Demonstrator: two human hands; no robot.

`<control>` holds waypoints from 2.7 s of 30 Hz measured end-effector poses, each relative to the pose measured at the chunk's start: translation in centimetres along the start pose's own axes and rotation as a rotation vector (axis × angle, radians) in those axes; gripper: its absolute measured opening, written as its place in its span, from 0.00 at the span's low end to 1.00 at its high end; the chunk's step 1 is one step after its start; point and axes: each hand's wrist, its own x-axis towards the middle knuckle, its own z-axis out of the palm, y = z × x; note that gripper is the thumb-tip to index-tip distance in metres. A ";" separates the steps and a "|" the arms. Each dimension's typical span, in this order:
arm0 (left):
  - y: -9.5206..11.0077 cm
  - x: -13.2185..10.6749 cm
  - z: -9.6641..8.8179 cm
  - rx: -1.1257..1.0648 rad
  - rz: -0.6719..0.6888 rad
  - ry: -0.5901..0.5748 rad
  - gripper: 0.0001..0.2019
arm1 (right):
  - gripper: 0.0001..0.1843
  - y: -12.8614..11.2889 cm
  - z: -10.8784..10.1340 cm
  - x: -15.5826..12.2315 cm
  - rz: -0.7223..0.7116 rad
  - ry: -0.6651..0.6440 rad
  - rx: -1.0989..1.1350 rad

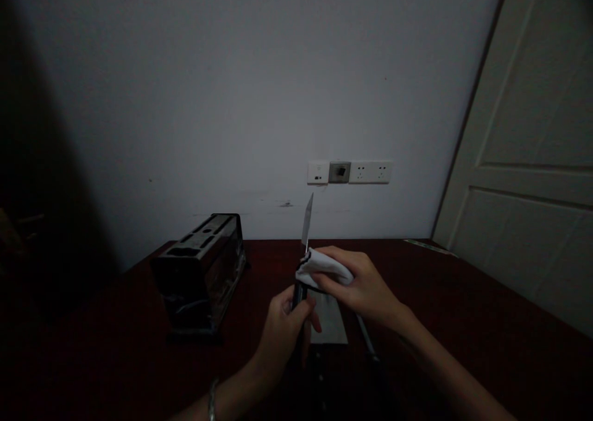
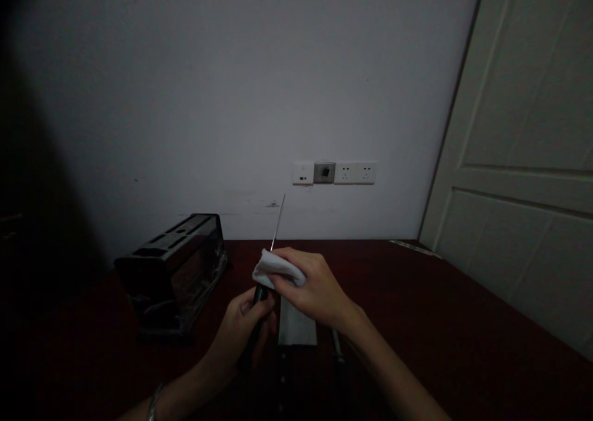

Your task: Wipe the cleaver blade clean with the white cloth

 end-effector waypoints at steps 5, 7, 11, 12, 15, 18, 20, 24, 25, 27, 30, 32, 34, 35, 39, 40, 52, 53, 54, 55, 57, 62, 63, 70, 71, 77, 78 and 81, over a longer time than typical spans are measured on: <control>-0.2 -0.1 0.2 -0.010 -0.014 0.063 0.11 | 0.12 0.0 0.4 0.1 -0.113 -0.065 -0.027; -0.3 -0.2 0.3 -0.007 -0.002 0.062 0.11 | 0.10 0.3 0.4 0.1 -0.120 -0.078 -0.038; -0.2 -0.4 0.3 0.006 -0.022 0.020 0.11 | 0.07 0.7 0.2 0.0 -0.105 -0.066 -0.032; -0.1 -0.5 0.4 0.009 -0.027 0.017 0.11 | 0.06 0.8 0.1 0.0 -0.103 -0.065 -0.029; 0.2 -0.6 0.5 0.013 -0.029 0.024 0.12 | 0.06 0.7 0.0 0.0 -0.125 -0.104 -0.027; 0.3 -0.6 0.5 -0.003 -0.020 0.015 0.12 | 0.07 0.6 0.0 0.0 -0.142 -0.123 -0.025; 0.1 -0.5 0.5 -0.014 -0.015 0.002 0.11 | 0.06 0.5 0.0 0.0 -0.128 -0.098 -0.024; -0.4 -0.5 0.5 -0.006 0.001 -0.008 0.11 | 0.05 0.2 -0.4 0.1 -0.110 -0.158 -0.039; -0.4 -0.5 0.6 0.001 0.004 -0.011 0.10 | 0.05 0.1 -0.6 0.1 -0.112 -0.192 -0.043; -0.4 -0.6 0.7 0.013 0.002 -0.021 0.10 | 0.05 0.0 -0.9 0.1 -0.112 -0.226 -0.056; -0.3 -0.7 0.7 0.022 -0.007 -0.034 0.11 | 0.06 0.1 -1.2 0.0 -0.096 -0.182 -0.085; -0.3 -0.7 0.7 0.023 -0.010 -0.043 0.10 | 0.06 0.1 -1.4 0.0 -0.089 -0.187 -0.097; -0.4 -0.7 0.7 0.028 -0.011 -0.053 0.10 | 0.06 -0.1 -1.4 0.0 -0.092 -0.229 -0.104; -0.4 -0.7 0.6 0.033 -0.009 -0.054 0.09 | 0.06 -0.2 -1.4 0.0 -0.096 -0.248 -0.108; -0.4 -0.5 0.5 0.049 0.000 -0.021 0.10 | 0.06 -0.3 -1.2 0.0 -0.094 -0.228 -0.151; -0.4 -0.5 0.5 0.051 -0.004 -0.019 0.11 | 0.07 -0.3 -1.2 0.0 -0.089 -0.221 -0.166; -0.8 -0.5 0.8 0.013 -0.056 -0.049 0.11 | 0.08 0.1 -1.5 -0.2 -0.087 -0.247 -0.283; -0.8 -0.6 0.8 0.008 -0.058 -0.053 0.11 | 0.08 0.1 -1.5 -0.2 -0.087 -0.243 -0.276; -0.8 -0.6 0.9 0.000 -0.061 -0.057 0.11 | 0.08 0.1 -1.5 -0.2 -0.087 -0.239 -0.261; -0.8 -0.6 0.8 -0.014 -0.065 -0.064 0.12 | 0.07 0.0 -1.5 -0.2 -0.089 -0.233 -0.236; -0.8 -0.6 0.8 -0.066 -0.082 -0.097 0.13 | 0.06 -0.1 -1.6 -0.1 -0.089 -0.206 -0.158; -0.6 -0.8 0.4 -0.319 -0.150 -0.293 0.16 | 0.04 -0.8 -2.6 0.3 -0.062 -0.005 -0.011; -0.5 -0.9 0.4 -0.371 -0.157 -0.325 0.16 | 0.04 -0.9 -2.9 0.3 -0.057 0.029 -0.016; -0.2 -0.8 -0.2 -0.752 -0.259 -0.487 0.07 | 0.07 -1.5 -3.7 0.2 -0.037 0.040 -0.054; -0.3 -0.8 -0.3 -0.783 -0.259 -0.516 0.06 | 0.07 -1.5 -3.6 0.2 -0.027 0.023 -0.053; -0.8 -0.5 -0.6 -0.801 -0.188 -0.543 0.08 | 0.05 -1.2 -2.4 0.1 0.028 -0.088 -0.041; -0.9 -0.5 -0.6 -0.786 -0.171 -0.540 0.09 | 0.04 -1.2 -2.2 0.1 0.032 -0.090 -0.036; -1.2 -0.6 -0.5 -0.756 -0.134 -0.557 0.08 | 0.05 -1.3 -1.6 0.1 0.046 -0.075 -0.032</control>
